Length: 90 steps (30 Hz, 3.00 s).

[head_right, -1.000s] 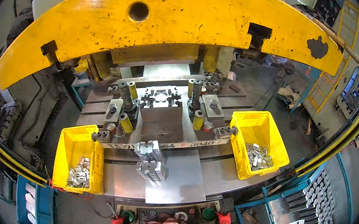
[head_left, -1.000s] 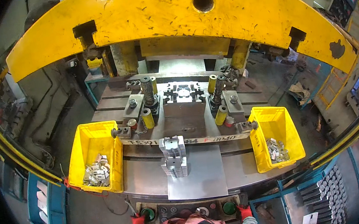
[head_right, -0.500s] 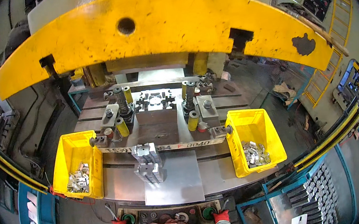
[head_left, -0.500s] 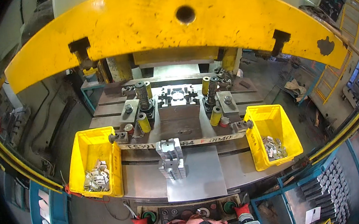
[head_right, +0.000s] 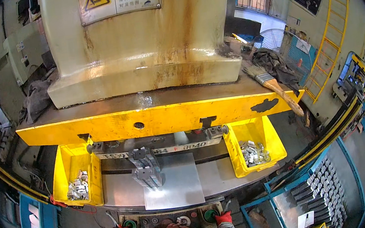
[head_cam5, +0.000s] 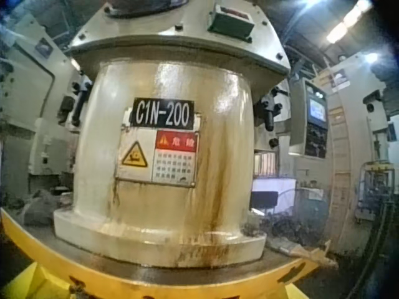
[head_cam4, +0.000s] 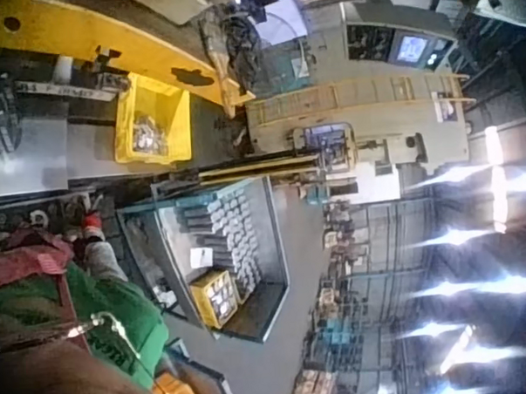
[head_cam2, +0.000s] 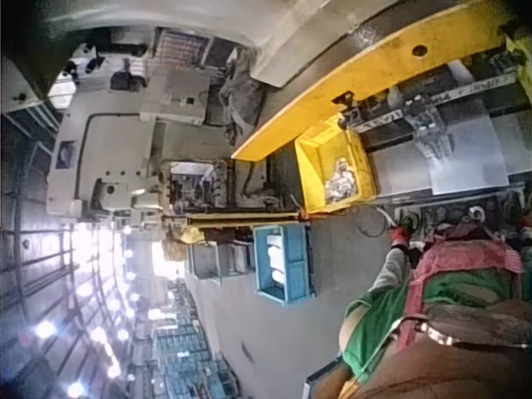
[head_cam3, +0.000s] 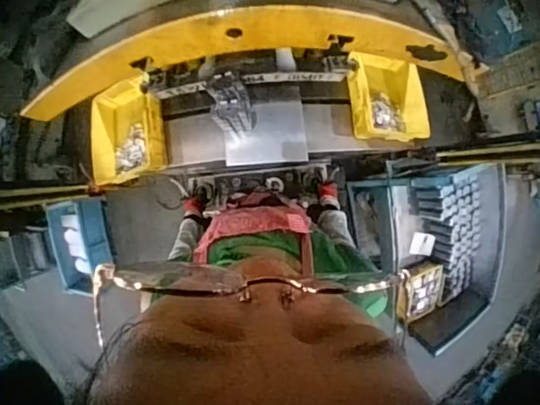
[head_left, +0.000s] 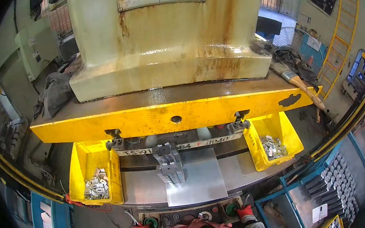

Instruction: The operator is using a manual or semi-automatic industrial press to stamp or form metal components. The process involves placing a workpiece into the die, activating the press, and removing the finished part.

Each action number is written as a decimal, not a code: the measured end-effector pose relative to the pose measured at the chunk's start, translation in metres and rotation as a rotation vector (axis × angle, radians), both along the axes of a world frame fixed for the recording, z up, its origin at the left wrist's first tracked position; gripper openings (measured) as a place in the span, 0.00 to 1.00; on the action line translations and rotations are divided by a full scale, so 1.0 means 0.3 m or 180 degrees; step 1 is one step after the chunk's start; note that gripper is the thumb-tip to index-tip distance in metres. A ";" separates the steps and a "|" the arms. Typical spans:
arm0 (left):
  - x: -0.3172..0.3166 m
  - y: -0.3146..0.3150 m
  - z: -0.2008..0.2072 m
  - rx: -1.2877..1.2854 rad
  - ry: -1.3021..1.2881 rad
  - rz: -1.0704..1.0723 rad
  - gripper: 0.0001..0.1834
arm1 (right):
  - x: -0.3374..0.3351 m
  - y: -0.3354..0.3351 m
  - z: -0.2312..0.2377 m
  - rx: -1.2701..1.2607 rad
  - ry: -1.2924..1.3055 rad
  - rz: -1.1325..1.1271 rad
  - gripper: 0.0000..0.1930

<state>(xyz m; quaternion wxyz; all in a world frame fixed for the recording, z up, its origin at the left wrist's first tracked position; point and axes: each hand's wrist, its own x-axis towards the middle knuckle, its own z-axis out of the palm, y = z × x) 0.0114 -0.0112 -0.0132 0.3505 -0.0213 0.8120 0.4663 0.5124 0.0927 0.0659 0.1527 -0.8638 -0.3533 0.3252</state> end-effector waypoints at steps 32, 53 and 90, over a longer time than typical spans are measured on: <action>0.374 1.207 1.381 0.2686 -0.1254 -0.2599 0.09 | -0.712 1.135 1.026 0.1789 0.3282 0.2151 0.13; 0.101 0.131 1.001 0.2645 -0.0507 0.0054 0.22 | -0.039 0.251 0.697 0.2343 0.0847 0.0454 0.16; 0.077 -0.028 0.805 0.2220 -0.0404 0.1164 0.11 | -0.821 1.146 0.976 0.1785 0.0823 0.2865 0.18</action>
